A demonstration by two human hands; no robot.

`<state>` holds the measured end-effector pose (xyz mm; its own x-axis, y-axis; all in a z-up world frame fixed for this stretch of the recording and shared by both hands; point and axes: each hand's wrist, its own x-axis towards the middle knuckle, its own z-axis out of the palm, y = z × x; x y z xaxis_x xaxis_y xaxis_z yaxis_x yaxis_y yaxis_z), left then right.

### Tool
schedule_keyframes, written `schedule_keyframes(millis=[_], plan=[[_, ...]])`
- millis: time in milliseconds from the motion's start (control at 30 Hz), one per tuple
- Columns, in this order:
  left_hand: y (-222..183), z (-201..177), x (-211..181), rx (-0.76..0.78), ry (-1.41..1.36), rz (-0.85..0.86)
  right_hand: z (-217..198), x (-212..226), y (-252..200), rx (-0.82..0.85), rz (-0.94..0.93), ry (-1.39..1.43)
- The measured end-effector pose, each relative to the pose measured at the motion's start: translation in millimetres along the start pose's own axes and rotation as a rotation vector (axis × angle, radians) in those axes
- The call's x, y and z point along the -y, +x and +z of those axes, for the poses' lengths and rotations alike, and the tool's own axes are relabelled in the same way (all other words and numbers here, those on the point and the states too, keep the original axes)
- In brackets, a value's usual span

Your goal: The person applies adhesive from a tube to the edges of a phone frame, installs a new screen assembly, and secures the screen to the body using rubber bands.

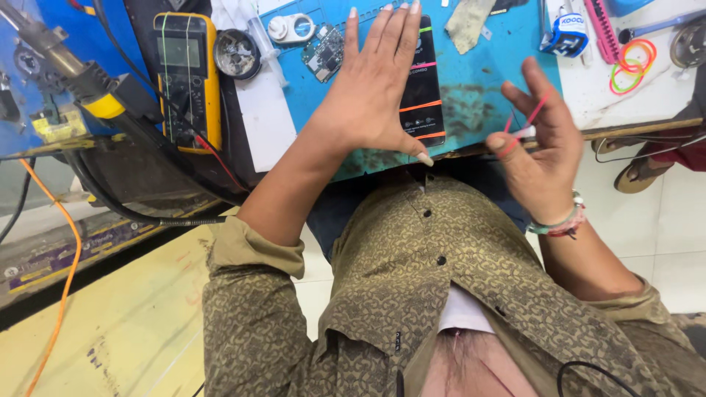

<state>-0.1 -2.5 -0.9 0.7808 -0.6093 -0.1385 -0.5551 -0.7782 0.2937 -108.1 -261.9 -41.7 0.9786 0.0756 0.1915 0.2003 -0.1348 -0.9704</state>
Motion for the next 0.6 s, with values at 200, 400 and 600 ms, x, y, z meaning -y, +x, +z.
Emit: schedule_keyframes(millis=[200,400,600], plan=[[1,9,-7,-0.088,-0.041,0.007,14,5,22,0.097,-0.184,-0.339],[-9,3,-17,-0.111,-0.088,0.035,23,28,67,0.245,-0.292,-0.523],[-31,-3,-41,-0.288,-0.007,0.215,9,52,118,0.542,-0.059,-0.554]])
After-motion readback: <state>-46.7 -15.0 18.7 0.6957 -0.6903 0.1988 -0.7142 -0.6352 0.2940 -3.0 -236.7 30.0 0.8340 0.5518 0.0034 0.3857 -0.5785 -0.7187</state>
